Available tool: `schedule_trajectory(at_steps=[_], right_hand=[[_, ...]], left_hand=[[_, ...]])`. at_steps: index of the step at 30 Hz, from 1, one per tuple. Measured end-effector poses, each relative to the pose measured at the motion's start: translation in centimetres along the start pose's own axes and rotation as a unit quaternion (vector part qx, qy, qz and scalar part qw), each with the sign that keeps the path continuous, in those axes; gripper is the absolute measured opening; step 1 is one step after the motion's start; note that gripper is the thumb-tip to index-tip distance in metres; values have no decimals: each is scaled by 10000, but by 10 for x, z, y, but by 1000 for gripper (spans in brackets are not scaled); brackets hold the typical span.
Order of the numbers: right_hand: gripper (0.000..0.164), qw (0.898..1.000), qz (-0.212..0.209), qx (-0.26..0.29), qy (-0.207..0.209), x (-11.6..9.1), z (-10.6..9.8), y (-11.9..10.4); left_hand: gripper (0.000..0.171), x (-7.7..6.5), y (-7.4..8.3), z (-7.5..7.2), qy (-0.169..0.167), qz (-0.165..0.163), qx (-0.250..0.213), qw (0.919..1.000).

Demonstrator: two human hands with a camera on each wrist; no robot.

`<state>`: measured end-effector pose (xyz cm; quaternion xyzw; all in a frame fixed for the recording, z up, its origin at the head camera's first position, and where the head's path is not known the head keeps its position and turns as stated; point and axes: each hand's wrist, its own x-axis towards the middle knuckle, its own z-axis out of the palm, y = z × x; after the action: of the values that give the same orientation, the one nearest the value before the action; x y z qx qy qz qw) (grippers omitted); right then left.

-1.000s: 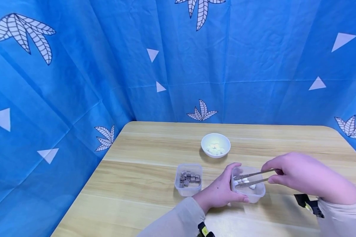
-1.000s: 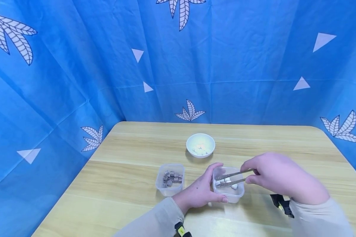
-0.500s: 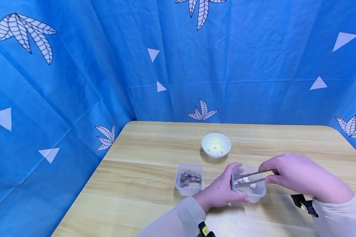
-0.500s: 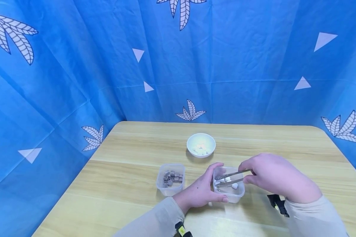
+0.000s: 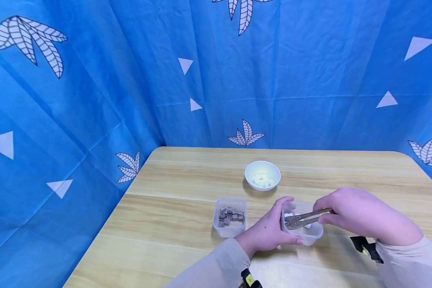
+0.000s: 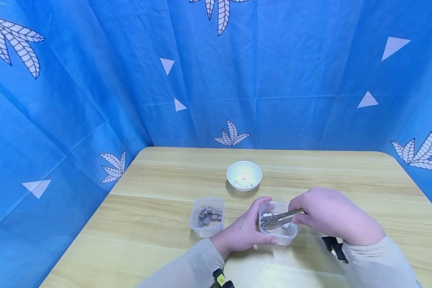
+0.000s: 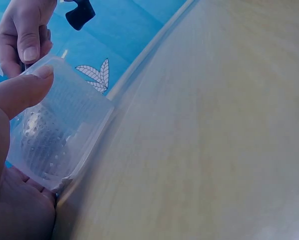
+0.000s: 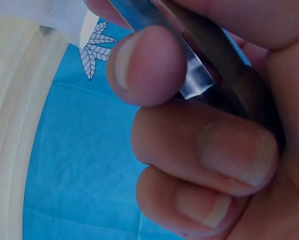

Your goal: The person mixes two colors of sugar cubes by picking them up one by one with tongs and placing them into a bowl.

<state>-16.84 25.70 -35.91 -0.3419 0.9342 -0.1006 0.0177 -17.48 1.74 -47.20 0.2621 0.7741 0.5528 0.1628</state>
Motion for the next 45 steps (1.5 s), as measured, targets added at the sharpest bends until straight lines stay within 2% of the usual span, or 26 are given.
schedule_trajectory(at_steps=[11, 22, 28, 36, 40, 45], right_hand=[[9, 9996, -164, 220, 65, -9, -9, 5], [18, 9987, 435, 74, 235, -27, -26, 12], [22, 9951, 457, -223, 842, -24, -30, 12], [24, 9787, 148, -408, 2005, -4, -16, 13], [24, 9736, 284, -368, 2235, 8, -2, 18], [27, 9713, 579, -248, 2295, 19, 14, 23]], left_hand=[[104, 0, 0, 0, 45, -144, 91, 9998], [107, -1, 0, 0, 140, -255, 229, 9993], [104, -1, 2, 0, 149, -245, 189, 9994], [103, -1, 1, -1, 85, -122, 245, 9996], [102, -1, 0, -1, 55, -78, 229, 9997], [102, -1, 1, -1, 25, -34, 296, 9996]])
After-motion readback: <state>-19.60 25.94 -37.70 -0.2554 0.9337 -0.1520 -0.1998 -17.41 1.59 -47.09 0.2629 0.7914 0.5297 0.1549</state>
